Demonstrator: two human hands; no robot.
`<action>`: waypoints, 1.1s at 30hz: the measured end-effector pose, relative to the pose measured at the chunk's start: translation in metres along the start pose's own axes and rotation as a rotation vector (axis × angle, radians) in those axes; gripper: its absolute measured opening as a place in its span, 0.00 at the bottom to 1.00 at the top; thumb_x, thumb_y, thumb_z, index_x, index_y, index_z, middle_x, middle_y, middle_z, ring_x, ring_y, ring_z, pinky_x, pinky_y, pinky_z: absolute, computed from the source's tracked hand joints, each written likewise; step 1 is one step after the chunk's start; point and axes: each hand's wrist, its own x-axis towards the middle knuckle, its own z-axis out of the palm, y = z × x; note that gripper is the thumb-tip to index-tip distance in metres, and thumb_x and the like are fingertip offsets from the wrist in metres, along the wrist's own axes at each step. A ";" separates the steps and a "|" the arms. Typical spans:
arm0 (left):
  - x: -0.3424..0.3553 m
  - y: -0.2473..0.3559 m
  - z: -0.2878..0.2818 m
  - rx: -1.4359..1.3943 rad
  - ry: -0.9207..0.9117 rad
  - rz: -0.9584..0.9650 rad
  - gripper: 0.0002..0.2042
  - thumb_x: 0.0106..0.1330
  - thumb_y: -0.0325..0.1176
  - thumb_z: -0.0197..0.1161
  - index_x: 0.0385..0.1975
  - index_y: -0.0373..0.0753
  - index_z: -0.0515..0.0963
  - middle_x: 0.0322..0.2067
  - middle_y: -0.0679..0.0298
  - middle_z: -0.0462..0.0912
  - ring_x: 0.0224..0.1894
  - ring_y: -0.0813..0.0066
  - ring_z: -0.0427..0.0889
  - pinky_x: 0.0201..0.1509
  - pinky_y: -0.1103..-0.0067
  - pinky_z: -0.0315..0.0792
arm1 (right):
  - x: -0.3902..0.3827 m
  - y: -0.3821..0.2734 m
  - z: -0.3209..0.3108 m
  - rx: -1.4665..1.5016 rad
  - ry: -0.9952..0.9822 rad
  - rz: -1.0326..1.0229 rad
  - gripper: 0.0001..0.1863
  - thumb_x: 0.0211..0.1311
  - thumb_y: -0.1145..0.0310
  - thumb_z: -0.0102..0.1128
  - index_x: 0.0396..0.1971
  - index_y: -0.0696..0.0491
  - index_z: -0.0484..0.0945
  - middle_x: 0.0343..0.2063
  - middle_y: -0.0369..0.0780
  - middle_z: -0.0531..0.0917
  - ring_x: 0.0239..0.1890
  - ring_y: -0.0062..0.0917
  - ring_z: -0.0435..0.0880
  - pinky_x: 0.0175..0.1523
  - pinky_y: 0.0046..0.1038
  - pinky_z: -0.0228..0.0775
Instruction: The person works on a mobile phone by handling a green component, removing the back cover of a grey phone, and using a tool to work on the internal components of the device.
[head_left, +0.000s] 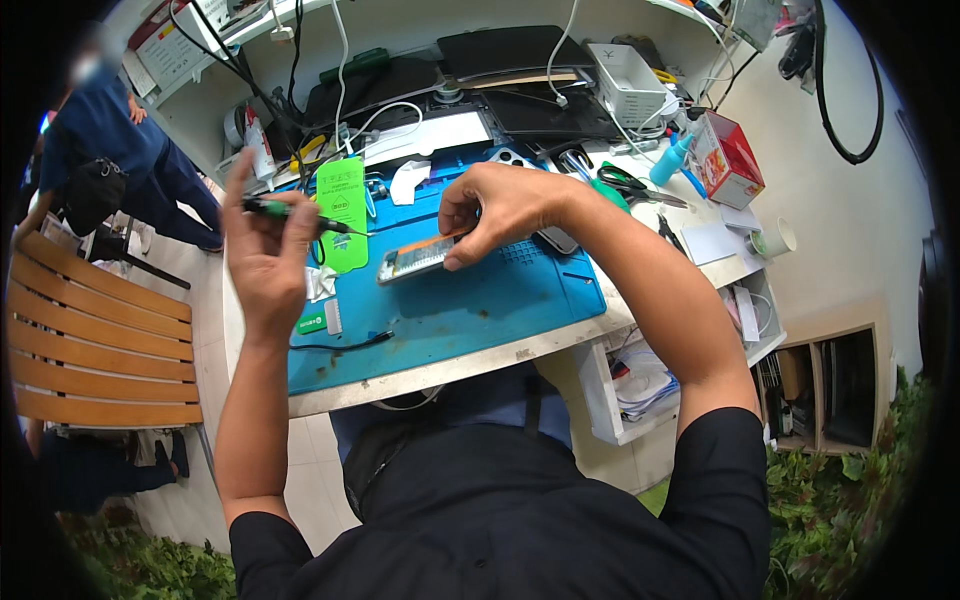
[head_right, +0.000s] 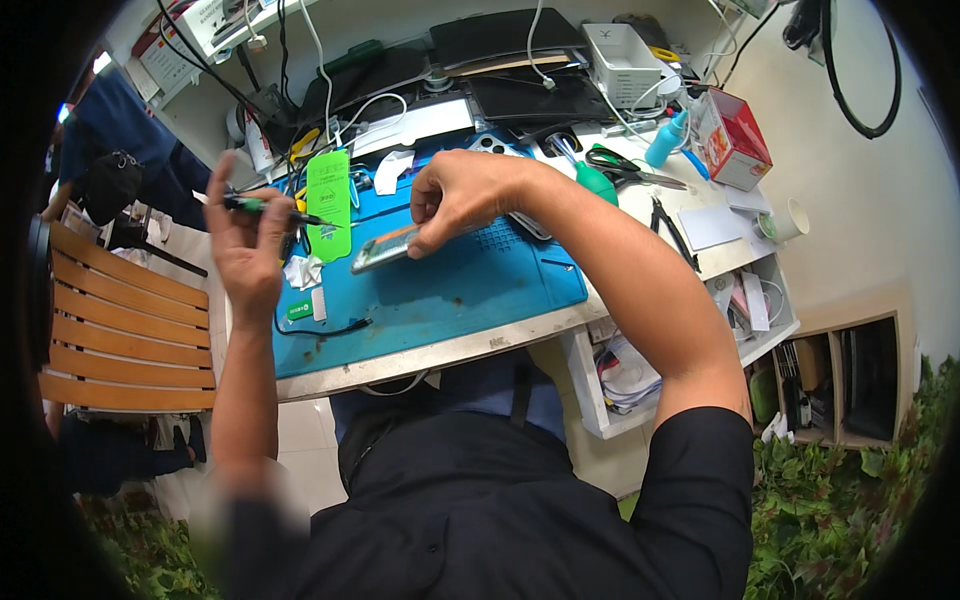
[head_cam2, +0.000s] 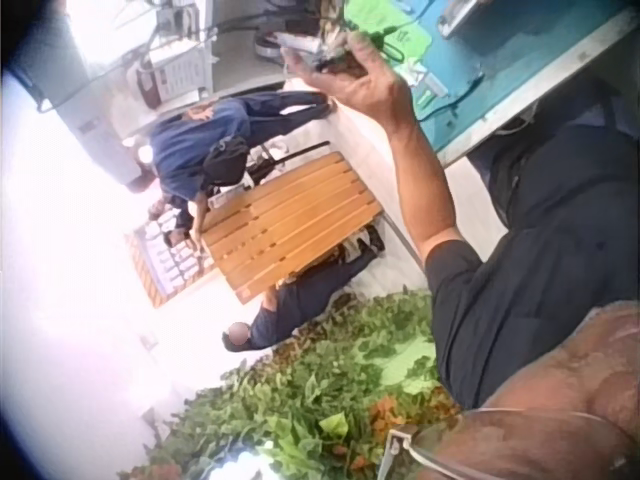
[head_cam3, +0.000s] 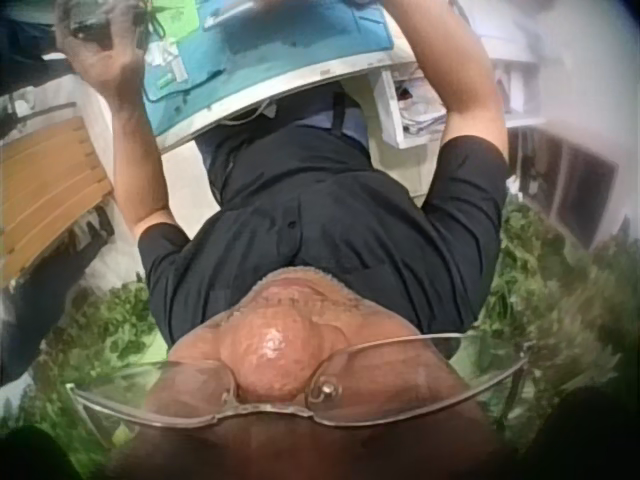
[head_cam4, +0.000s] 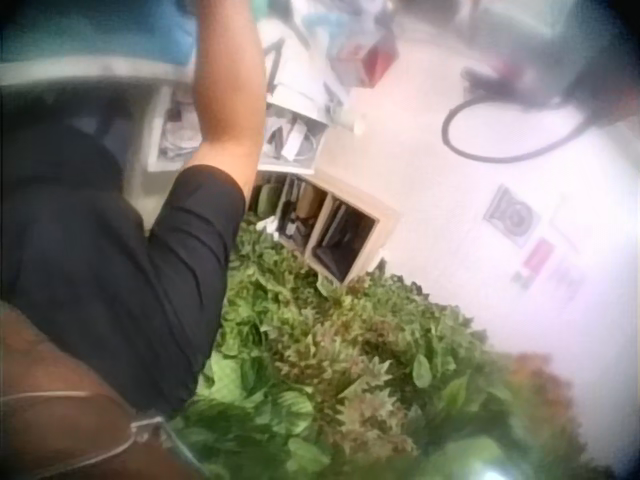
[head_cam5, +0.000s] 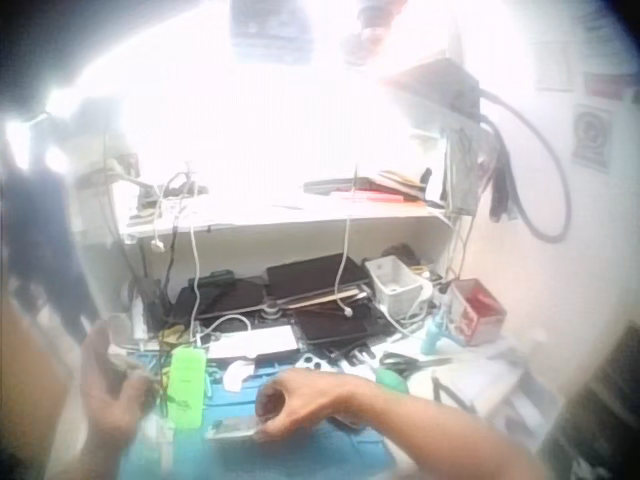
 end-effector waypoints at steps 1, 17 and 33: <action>0.002 0.003 -0.004 -0.061 0.057 0.034 0.33 0.80 0.23 0.66 0.82 0.41 0.62 0.43 0.65 0.85 0.42 0.83 0.84 0.51 0.84 0.79 | 0.001 0.005 -0.002 0.034 0.007 0.010 0.35 0.47 0.43 0.86 0.45 0.60 0.92 0.37 0.44 0.92 0.42 0.32 0.92 0.48 0.33 0.82; -0.014 0.014 0.073 0.912 -0.945 -0.105 0.22 0.76 0.40 0.65 0.68 0.58 0.84 0.37 0.57 0.93 0.40 0.49 0.92 0.46 0.58 0.85 | -0.048 0.041 0.016 0.941 0.244 -0.183 0.31 0.69 0.48 0.72 0.48 0.66 0.85 0.41 0.50 0.89 0.38 0.34 0.94 0.40 0.34 0.91; 0.008 0.018 -0.016 0.023 -0.336 -0.444 0.15 0.86 0.40 0.60 0.47 0.35 0.87 0.28 0.72 0.81 0.29 0.82 0.72 0.34 0.79 0.66 | -0.037 0.047 0.055 0.565 0.223 -0.115 0.27 0.62 0.53 0.79 0.51 0.60 0.86 0.43 0.45 0.90 0.43 0.32 0.92 0.50 0.34 0.85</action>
